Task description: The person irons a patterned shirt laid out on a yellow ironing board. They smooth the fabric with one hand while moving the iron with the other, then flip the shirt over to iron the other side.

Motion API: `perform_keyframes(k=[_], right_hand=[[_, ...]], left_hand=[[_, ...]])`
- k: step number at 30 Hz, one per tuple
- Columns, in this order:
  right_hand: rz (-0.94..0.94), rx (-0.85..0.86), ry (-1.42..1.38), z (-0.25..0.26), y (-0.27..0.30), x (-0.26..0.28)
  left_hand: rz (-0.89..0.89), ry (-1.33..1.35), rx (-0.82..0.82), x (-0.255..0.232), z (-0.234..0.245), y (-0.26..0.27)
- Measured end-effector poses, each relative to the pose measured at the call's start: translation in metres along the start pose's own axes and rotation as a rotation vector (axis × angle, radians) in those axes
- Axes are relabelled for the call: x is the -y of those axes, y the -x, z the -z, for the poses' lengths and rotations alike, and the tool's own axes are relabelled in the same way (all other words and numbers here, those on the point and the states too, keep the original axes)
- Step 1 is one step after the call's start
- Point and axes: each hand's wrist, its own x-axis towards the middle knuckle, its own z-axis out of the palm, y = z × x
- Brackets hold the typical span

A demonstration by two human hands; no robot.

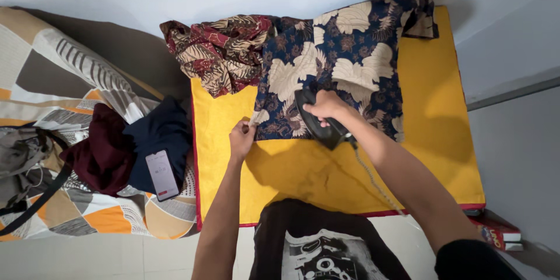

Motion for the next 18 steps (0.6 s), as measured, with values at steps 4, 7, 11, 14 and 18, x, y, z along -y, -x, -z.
perform_keyframes(k=[4,7,11,14,18], right_hand=[[-0.071,-0.026,-0.263,-0.007,-0.008,0.017],[-0.07,-0.027,-0.406,-0.025,-0.015,0.032],[0.121,0.04,-0.935,-0.058,-0.04,0.023],[0.195,0.052,-1.141,-0.093,-0.05,0.002],[0.183,0.016,-1.236,-0.125,-0.057,0.003]], left_hand=[[-0.05,0.079,0.027,0.0,0.001,0.007],[0.1,0.132,0.098,-0.017,0.003,0.006],[0.007,-0.185,0.093,-0.028,0.015,0.0],[0.009,-0.264,0.132,-0.03,0.015,0.008],[0.019,-0.255,0.151,-0.049,0.019,0.005]])
